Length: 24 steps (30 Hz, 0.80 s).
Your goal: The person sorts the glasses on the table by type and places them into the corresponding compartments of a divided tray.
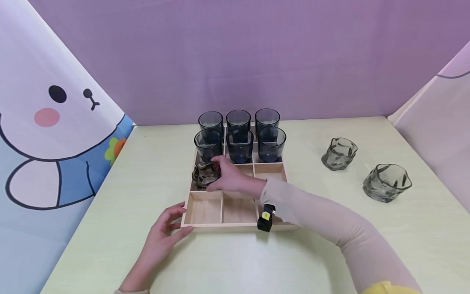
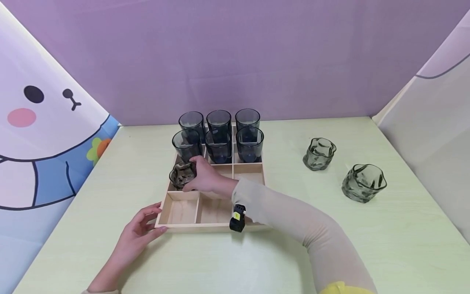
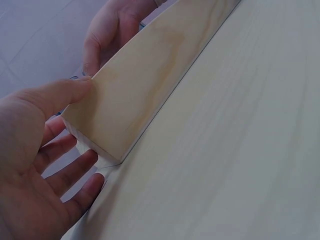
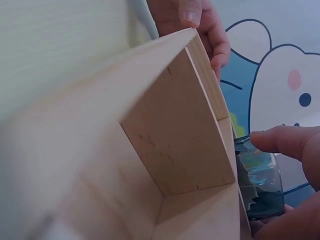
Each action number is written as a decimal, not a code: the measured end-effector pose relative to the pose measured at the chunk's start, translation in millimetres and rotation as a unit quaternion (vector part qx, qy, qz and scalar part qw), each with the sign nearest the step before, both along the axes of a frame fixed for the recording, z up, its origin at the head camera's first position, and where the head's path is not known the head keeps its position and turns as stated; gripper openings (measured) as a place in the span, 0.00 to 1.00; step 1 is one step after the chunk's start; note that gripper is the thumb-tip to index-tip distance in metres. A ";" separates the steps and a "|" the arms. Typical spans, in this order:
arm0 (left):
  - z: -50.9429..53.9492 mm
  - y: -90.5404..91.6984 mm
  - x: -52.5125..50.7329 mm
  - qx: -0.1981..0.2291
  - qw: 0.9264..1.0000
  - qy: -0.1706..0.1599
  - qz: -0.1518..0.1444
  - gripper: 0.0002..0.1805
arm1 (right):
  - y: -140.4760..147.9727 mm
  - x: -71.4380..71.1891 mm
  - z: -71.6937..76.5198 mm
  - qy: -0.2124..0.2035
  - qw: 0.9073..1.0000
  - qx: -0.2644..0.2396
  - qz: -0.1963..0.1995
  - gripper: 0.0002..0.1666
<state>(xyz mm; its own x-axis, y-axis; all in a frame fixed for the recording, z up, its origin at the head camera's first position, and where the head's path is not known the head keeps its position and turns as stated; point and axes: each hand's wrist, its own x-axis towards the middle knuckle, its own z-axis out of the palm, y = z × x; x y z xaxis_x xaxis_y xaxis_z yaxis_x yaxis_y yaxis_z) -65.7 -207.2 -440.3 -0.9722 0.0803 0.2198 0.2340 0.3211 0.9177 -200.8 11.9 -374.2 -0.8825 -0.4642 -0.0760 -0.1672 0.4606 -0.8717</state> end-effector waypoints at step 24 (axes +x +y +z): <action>0.5 -0.7 0.8 -0.004 1.000 -0.012 0.004 0.25 | 38.6 10.5 13.2 -0.073 0.995 -0.057 0.031 0.58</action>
<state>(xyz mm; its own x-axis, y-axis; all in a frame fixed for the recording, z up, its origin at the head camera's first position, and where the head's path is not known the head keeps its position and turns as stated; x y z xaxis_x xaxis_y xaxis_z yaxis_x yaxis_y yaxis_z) -64.9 -207.9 -439.8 -0.9779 0.0738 0.1956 0.2090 0.3295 0.9207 -190.3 50.5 -361.0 -0.8352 -0.5302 -0.1460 -0.0590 0.3503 -0.9348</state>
